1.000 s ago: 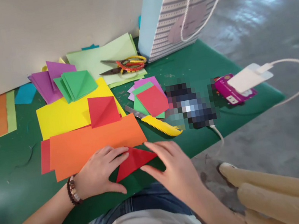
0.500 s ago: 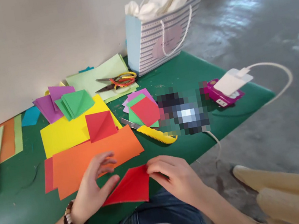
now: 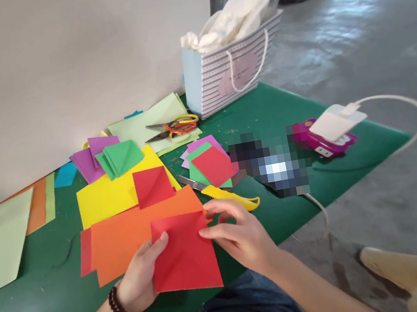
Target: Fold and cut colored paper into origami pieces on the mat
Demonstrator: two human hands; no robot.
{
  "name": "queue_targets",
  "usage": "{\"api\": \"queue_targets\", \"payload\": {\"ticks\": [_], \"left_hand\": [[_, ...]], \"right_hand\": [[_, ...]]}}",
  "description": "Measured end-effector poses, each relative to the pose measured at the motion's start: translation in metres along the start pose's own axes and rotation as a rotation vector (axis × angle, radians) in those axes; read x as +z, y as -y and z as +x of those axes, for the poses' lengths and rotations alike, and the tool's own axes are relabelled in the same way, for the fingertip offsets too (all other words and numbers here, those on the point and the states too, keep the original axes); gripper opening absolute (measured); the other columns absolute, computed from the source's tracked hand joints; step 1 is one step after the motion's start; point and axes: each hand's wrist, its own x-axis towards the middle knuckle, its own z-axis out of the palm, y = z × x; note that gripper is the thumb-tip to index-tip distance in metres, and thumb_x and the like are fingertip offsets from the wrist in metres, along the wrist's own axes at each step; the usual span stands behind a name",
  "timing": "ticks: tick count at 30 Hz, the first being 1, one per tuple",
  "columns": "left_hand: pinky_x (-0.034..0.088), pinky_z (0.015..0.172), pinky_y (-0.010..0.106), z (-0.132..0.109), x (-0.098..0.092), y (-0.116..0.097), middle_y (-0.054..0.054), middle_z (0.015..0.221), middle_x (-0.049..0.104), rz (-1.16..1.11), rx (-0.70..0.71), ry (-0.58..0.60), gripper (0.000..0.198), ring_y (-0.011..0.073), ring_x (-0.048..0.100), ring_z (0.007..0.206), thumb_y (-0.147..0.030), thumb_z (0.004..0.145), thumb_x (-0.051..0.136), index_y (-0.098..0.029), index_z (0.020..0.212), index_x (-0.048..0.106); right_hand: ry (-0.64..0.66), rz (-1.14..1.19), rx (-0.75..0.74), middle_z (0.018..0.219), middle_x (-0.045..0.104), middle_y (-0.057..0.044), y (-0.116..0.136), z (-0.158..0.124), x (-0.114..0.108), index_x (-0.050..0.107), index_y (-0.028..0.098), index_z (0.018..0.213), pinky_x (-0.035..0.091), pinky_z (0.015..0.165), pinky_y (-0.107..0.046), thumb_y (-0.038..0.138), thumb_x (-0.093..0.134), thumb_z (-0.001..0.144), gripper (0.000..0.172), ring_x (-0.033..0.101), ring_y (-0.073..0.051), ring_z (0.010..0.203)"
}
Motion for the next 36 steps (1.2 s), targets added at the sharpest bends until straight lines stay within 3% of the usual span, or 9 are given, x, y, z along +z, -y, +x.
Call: {"api": "queue_targets", "payload": {"ticks": [7, 11, 14, 18, 21, 23, 26, 29, 36], "left_hand": [[0.052, 0.094, 0.04, 0.009, 0.0, 0.012, 0.008, 0.109, 0.072, 0.124, 0.176, -0.065, 0.044, 0.0308, 0.062, 0.111, -0.051, 0.077, 0.071, -0.016, 0.104, 0.07], [0.053, 0.092, 0.039, 0.008, 0.0, 0.007, 0.009, 0.12, 0.067, 0.122, 0.156, 0.029, 0.044, 0.0296, 0.062, 0.111, -0.04, 0.075, 0.076, -0.017, 0.112, 0.068], [0.054, 0.087, 0.038, 0.007, -0.002, 0.003, 0.011, 0.121, 0.066, 0.159, 0.094, 0.106, 0.048, 0.0287, 0.064, 0.108, -0.031, 0.074, 0.078, -0.018, 0.118, 0.065], [0.054, 0.087, 0.037, 0.008, -0.005, 0.002, 0.011, 0.115, 0.069, 0.237, 0.13, 0.081, 0.042, 0.0283, 0.066, 0.103, -0.036, 0.076, 0.076, -0.017, 0.113, 0.069], [0.052, 0.089, 0.039, 0.01, -0.007, 0.001, 0.009, 0.109, 0.072, 0.316, 0.167, 0.061, 0.035, 0.0289, 0.067, 0.101, -0.04, 0.077, 0.074, -0.017, 0.104, 0.073], [0.051, 0.093, 0.04, 0.01, -0.008, -0.001, 0.008, 0.109, 0.072, 0.329, 0.19, 0.042, 0.034, 0.0293, 0.067, 0.101, -0.039, 0.076, 0.075, -0.018, 0.103, 0.073], [0.049, 0.095, 0.043, 0.009, -0.009, -0.005, 0.009, 0.11, 0.071, 0.297, 0.209, 0.001, 0.033, 0.03, 0.066, 0.103, -0.035, 0.074, 0.076, -0.017, 0.102, 0.072], [0.049, 0.096, 0.044, 0.008, -0.008, -0.006, 0.01, 0.113, 0.07, 0.266, 0.212, 0.004, 0.034, 0.0307, 0.065, 0.105, -0.031, 0.075, 0.075, -0.016, 0.105, 0.07], [0.051, 0.093, 0.042, 0.008, -0.015, 0.004, 0.012, 0.122, 0.064, 0.432, 0.252, 0.027, 0.044, 0.0286, 0.062, 0.111, -0.029, 0.08, 0.069, -0.017, 0.12, 0.057]], "right_hand": [[0.185, 0.471, 0.658, 0.104, 0.067, -0.007, 0.01, -0.005, 0.012, 0.06, 0.025, 0.115, 0.058, 0.066, -0.027, 0.027, 0.056, 0.088, 0.027, 0.067, -0.018, 0.087], [0.036, 0.607, 0.805, 0.083, 0.065, -0.001, 0.006, -0.004, 0.017, 0.051, 0.026, 0.128, 0.055, 0.061, -0.026, 0.027, 0.069, 0.078, 0.053, 0.063, -0.014, 0.068], [0.035, 0.82, 0.946, 0.086, 0.066, -0.003, 0.001, -0.001, 0.016, 0.059, 0.024, 0.122, 0.056, 0.066, -0.03, 0.031, 0.071, 0.075, 0.048, 0.065, -0.016, 0.073], [0.191, 1.053, 1.056, 0.095, 0.07, -0.008, 0.002, 0.005, 0.017, 0.066, 0.02, 0.105, 0.056, 0.074, -0.037, 0.033, 0.069, 0.073, 0.034, 0.068, -0.022, 0.083], [0.273, 1.022, 0.968, 0.098, 0.07, -0.009, 0.002, 0.006, 0.021, 0.063, 0.022, 0.112, 0.057, 0.072, -0.036, 0.03, 0.063, 0.077, 0.036, 0.068, -0.021, 0.081], [0.177, 0.826, 0.808, 0.112, 0.066, -0.01, 0.001, 0.002, 0.022, 0.054, 0.025, 0.126, 0.058, 0.071, -0.034, 0.025, 0.06, 0.081, 0.045, 0.068, -0.018, 0.081], [0.089, 0.397, 0.372, 0.134, 0.052, -0.01, 0.001, -0.005, 0.015, 0.056, 0.03, 0.123, 0.056, 0.082, -0.035, 0.014, 0.05, 0.087, 0.04, 0.063, -0.018, 0.101], [0.257, 0.084, -0.025, 0.134, 0.054, -0.007, 0.003, -0.009, 0.002, 0.064, 0.027, 0.11, 0.047, 0.1, -0.043, 0.002, 0.043, 0.086, 0.041, 0.045, -0.024, 0.129], [0.467, -0.129, -0.189, 0.129, 0.06, -0.007, 0.005, -0.017, -0.017, 0.058, 0.021, 0.119, 0.043, 0.103, -0.047, 0.007, 0.052, 0.085, 0.038, 0.038, -0.025, 0.136]]}}
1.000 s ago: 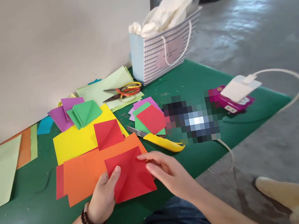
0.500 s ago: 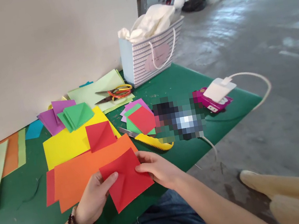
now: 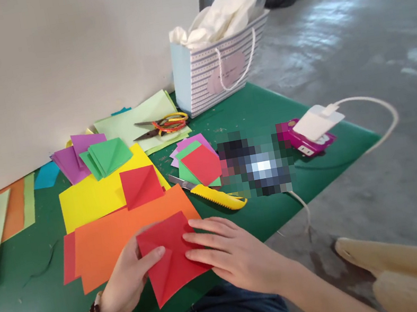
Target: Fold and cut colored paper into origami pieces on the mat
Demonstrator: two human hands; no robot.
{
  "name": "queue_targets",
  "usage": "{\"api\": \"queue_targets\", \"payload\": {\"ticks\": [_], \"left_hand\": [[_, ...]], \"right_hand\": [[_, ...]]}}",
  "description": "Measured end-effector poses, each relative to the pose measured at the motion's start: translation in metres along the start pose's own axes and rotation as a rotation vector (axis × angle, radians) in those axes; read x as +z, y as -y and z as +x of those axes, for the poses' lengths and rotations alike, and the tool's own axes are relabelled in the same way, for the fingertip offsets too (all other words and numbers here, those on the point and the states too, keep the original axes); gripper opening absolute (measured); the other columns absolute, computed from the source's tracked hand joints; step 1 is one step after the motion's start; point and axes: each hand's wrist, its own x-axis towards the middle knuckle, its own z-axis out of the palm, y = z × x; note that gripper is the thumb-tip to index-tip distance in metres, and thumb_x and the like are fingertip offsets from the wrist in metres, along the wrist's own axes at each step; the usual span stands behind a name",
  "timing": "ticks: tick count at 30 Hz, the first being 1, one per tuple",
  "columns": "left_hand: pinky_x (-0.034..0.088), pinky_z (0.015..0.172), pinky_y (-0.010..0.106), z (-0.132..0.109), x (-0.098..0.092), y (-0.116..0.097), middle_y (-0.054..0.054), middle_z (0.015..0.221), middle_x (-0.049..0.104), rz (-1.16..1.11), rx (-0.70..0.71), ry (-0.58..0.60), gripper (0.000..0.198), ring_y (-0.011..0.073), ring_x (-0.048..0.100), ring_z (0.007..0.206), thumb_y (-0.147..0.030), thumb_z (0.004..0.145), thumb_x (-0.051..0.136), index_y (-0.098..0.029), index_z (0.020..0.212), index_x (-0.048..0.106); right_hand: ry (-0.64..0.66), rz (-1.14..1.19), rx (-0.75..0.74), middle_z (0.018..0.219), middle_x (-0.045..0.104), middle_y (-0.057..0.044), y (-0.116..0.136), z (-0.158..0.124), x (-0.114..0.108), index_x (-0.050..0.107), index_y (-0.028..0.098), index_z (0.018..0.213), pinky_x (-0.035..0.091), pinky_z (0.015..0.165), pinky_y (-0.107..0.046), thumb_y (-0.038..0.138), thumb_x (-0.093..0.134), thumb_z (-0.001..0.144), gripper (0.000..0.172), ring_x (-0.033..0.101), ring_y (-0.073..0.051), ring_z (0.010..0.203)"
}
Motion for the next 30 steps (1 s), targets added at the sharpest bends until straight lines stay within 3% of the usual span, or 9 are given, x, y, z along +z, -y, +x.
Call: {"api": "queue_targets", "payload": {"ticks": [2, 5, 8, 10, 13, 18, 23, 27, 30], "left_hand": [[0.054, 0.087, 0.04, -0.002, -0.003, 0.006, 0.011, 0.121, 0.063, 0.237, 0.053, 0.022, 0.053, 0.0265, 0.064, 0.106, -0.027, 0.081, 0.067, -0.02, 0.13, 0.049], [0.051, 0.091, 0.045, -0.009, -0.005, 0.011, 0.013, 0.131, 0.054, 0.739, 0.355, -0.103, 0.064, 0.0278, 0.056, 0.116, -0.018, 0.083, 0.061, -0.024, 0.141, 0.036], [0.047, 0.096, 0.045, -0.017, -0.002, 0.008, 0.011, 0.121, 0.059, 1.082, 0.643, -0.085, 0.033, 0.0259, 0.055, 0.115, -0.017, 0.09, 0.052, -0.022, 0.123, 0.055], [0.053, 0.086, 0.04, -0.02, 0.002, 0.006, 0.01, 0.105, 0.065, 1.125, 0.698, 0.072, 0.03, 0.0245, 0.062, 0.1, -0.037, 0.089, 0.058, -0.018, 0.111, 0.059], [0.056, 0.071, 0.04, -0.02, 0.008, 0.009, 0.011, 0.093, 0.066, 1.14, 0.712, 0.124, 0.06, 0.0263, 0.065, 0.083, -0.066, 0.071, 0.066, -0.015, 0.101, 0.057], [0.055, 0.064, 0.035, -0.014, 0.005, 0.02, 0.006, 0.085, 0.066, 1.185, 0.621, -0.02, 0.019, 0.0221, 0.066, 0.076, -0.032, 0.088, 0.054, -0.018, 0.102, 0.053], [0.056, 0.065, 0.025, -0.003, -0.002, 0.023, 0.005, 0.095, 0.07, 1.118, 0.661, -0.091, 0.021, 0.0149, 0.07, 0.076, -0.025, 0.098, 0.041, -0.018, 0.117, 0.047], [0.056, 0.06, 0.023, 0.002, -0.004, 0.025, 0.006, 0.097, 0.069, 1.249, 0.8, -0.132, 0.025, 0.0148, 0.069, 0.076, -0.029, 0.1, 0.038, -0.018, 0.119, 0.05], [0.057, 0.064, 0.024, 0.001, -0.003, 0.029, 0.008, 0.109, 0.064, 1.412, 0.871, -0.143, 0.024, 0.016, 0.067, 0.083, -0.021, 0.098, 0.042, -0.021, 0.117, 0.056]], "right_hand": [[-0.013, 0.051, 0.001, 0.124, 0.064, -0.007, -0.002, -0.004, 0.001, 0.06, 0.021, 0.115, 0.045, 0.101, -0.046, 0.014, 0.054, 0.088, 0.028, 0.04, -0.026, 0.134], [-0.067, 0.132, 0.054, 0.112, 0.069, -0.007, -0.008, -0.008, 0.004, 0.062, 0.021, 0.108, 0.049, 0.095, -0.041, 0.02, 0.055, 0.091, 0.018, 0.049, -0.023, 0.126], [-0.065, 0.183, 0.139, 0.107, 0.07, -0.007, -0.012, -0.01, 0.009, 0.063, 0.022, 0.104, 0.051, 0.093, -0.038, 0.018, 0.055, 0.091, 0.016, 0.055, -0.021, 0.117], [-0.043, 0.218, 0.183, 0.106, 0.071, -0.006, -0.013, -0.01, 0.011, 0.063, 0.022, 0.102, 0.052, 0.092, -0.037, 0.017, 0.055, 0.09, 0.015, 0.057, -0.021, 0.113], [-0.037, 0.25, 0.265, 0.1, 0.07, -0.007, -0.012, -0.008, 0.013, 0.062, 0.022, 0.104, 0.054, 0.087, -0.036, 0.019, 0.056, 0.09, 0.016, 0.06, -0.021, 0.105], [-0.063, 0.354, 0.525, 0.098, 0.066, -0.007, -0.007, -0.002, 0.015, 0.059, 0.024, 0.11, 0.056, 0.08, -0.033, 0.025, 0.057, 0.09, 0.02, 0.064, -0.019, 0.093], [-0.108, 0.332, 0.71, 0.087, 0.065, -0.002, -0.005, 0.007, 0.024, 0.052, 0.024, 0.117, 0.055, 0.077, -0.033, 0.027, 0.058, 0.088, 0.029, 0.066, -0.018, 0.085], [-0.17, 0.196, 0.68, 0.075, 0.061, 0.0, -0.003, 0.013, 0.03, 0.049, 0.022, 0.124, 0.053, 0.073, -0.034, 0.026, 0.056, 0.089, 0.036, 0.063, -0.018, 0.077], [-0.149, 0.081, 0.567, 0.08, 0.063, -0.003, -0.003, 0.015, 0.032, 0.056, 0.023, 0.117, 0.052, 0.07, -0.035, 0.022, 0.052, 0.091, 0.026, 0.059, -0.019, 0.076]]}}
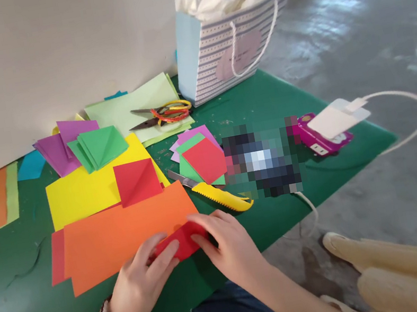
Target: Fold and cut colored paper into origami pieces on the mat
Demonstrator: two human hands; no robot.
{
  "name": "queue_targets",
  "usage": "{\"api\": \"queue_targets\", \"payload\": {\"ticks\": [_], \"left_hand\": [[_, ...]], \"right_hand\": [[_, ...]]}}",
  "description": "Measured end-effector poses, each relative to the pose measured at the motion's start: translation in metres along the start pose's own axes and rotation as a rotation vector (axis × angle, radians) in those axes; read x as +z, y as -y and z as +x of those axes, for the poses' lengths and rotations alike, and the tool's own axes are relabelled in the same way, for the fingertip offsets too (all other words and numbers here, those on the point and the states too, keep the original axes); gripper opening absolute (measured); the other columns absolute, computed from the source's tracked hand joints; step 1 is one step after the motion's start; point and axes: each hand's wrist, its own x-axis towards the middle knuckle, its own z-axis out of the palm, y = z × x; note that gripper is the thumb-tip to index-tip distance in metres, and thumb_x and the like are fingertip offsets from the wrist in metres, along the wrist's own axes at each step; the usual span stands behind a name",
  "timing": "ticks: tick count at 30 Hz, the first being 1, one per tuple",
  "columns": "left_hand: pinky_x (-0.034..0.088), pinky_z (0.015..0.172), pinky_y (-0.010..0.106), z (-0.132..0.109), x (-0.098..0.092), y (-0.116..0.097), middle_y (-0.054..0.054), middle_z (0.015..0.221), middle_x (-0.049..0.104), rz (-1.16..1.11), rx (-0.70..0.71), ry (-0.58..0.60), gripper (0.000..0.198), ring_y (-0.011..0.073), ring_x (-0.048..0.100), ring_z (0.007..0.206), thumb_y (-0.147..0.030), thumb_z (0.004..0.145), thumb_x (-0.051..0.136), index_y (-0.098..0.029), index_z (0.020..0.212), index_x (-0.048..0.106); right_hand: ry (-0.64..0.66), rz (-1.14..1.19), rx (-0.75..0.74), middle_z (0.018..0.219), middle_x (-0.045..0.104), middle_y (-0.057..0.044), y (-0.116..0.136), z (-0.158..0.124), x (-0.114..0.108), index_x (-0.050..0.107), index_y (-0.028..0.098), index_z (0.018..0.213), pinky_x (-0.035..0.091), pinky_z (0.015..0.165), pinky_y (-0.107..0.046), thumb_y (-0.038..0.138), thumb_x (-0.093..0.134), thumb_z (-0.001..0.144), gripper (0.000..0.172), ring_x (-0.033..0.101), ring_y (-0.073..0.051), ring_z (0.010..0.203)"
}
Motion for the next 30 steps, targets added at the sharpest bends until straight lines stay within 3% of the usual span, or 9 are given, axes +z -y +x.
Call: {"api": "queue_targets", "payload": {"ticks": [4, 10, 21, 30], "left_hand": [[0.058, 0.074, 0.032, -0.004, 0.002, -0.003, 0.01, 0.117, 0.06, 0.108, 0.034, 0.064, 0.022, 0.0213, 0.062, 0.095, -0.017, 0.094, 0.047, -0.02, 0.108, 0.064], [0.056, 0.074, 0.037, -0.005, 0.001, -0.002, 0.008, 0.109, 0.065, 0.157, 0.081, 0.073, 0.021, 0.0258, 0.056, 0.096, -0.017, 0.092, 0.051, -0.016, 0.105, 0.067], [0.051, 0.086, 0.036, -0.006, 0.002, -0.012, 0.009, 0.108, 0.069, 0.095, 0.166, 0.064, 0.034, 0.0235, 0.06, 0.101, -0.009, 0.094, 0.036, -0.009, 0.109, 0.067], [0.05, 0.09, 0.032, -0.01, 0.001, -0.02, 0.009, 0.117, 0.068, 0.139, 0.105, 0.153, 0.04, 0.0229, 0.06, 0.109, -0.009, 0.095, 0.031, -0.01, 0.115, 0.066]], "right_hand": [[0.01, -0.053, -0.084, 0.082, 0.064, -0.004, 0.001, 0.001, 0.001, 0.064, 0.021, 0.105, 0.05, 0.07, -0.034, 0.017, 0.052, 0.091, 0.018, 0.056, -0.018, 0.077], [0.001, -0.088, -0.105, 0.083, 0.064, -0.004, 0.001, 0.001, 0.0, 0.065, 0.018, 0.105, 0.05, 0.071, -0.033, 0.016, 0.055, 0.09, 0.019, 0.057, -0.018, 0.079], [0.029, -0.154, -0.134, 0.086, 0.066, -0.005, 0.002, 0.006, -0.004, 0.067, 0.019, 0.106, 0.05, 0.074, -0.033, 0.017, 0.056, 0.09, 0.02, 0.06, -0.017, 0.079], [0.045, -0.163, -0.124, 0.085, 0.068, -0.004, 0.004, 0.009, -0.007, 0.067, 0.022, 0.106, 0.052, 0.071, -0.033, 0.02, 0.053, 0.091, 0.02, 0.062, -0.017, 0.077]]}}
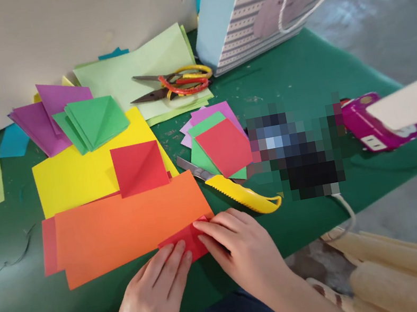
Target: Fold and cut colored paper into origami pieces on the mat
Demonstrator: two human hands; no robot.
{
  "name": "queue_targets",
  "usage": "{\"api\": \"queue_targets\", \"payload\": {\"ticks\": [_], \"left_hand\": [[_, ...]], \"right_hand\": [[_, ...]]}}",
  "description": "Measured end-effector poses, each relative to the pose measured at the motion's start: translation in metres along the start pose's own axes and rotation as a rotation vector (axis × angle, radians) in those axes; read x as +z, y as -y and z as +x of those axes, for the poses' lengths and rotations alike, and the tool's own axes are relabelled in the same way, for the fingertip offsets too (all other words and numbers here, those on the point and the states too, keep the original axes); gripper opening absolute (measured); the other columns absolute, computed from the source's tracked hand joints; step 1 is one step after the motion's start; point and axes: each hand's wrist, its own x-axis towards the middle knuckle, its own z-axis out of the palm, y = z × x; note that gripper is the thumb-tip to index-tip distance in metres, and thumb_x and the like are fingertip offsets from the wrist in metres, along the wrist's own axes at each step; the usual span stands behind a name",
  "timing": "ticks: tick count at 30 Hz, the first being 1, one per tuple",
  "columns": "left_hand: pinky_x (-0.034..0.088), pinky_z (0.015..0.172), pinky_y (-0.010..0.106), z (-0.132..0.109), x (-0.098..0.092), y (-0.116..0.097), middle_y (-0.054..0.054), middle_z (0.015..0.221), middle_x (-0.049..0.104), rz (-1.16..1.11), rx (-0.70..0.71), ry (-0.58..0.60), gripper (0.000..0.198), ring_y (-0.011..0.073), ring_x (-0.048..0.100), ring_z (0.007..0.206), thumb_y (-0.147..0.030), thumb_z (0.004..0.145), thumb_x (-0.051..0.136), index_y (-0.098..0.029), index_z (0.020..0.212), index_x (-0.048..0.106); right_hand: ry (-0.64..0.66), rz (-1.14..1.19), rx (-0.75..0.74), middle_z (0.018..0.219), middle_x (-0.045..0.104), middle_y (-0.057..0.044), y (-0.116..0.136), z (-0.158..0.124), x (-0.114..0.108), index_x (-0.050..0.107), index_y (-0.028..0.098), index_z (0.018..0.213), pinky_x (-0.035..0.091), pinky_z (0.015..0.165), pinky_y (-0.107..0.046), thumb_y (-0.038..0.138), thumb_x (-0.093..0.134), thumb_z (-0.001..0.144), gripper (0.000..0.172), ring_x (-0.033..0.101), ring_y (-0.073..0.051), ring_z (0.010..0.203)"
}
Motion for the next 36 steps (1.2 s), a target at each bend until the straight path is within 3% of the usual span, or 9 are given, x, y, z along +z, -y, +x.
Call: {"api": "queue_targets", "payload": {"ticks": [19, 36], "left_hand": [[0.05, 0.097, 0.035, -0.006, 0.004, -0.01, 0.017, 0.125, 0.062, 0.055, 0.029, 0.092, 0.038, 0.0269, 0.057, 0.117, -0.012, 0.092, 0.039, -0.001, 0.123, 0.057], [0.053, 0.087, 0.032, 0.0, -0.001, -0.007, 0.013, 0.123, 0.064, 0.054, 0.002, 0.087, 0.037, 0.0244, 0.06, 0.11, -0.011, 0.093, 0.035, -0.006, 0.118, 0.062]], "right_hand": [[0.025, 0.012, 0.0, 0.083, 0.068, -0.003, -0.003, 0.0, -0.002, 0.067, 0.024, 0.105, 0.052, 0.071, -0.032, 0.023, 0.054, 0.091, 0.019, 0.063, -0.017, 0.076], [0.051, 0.017, 0.009, 0.083, 0.068, -0.004, -0.003, 0.0, -0.002, 0.067, 0.024, 0.106, 0.052, 0.071, -0.032, 0.023, 0.054, 0.092, 0.019, 0.063, -0.017, 0.077]]}}
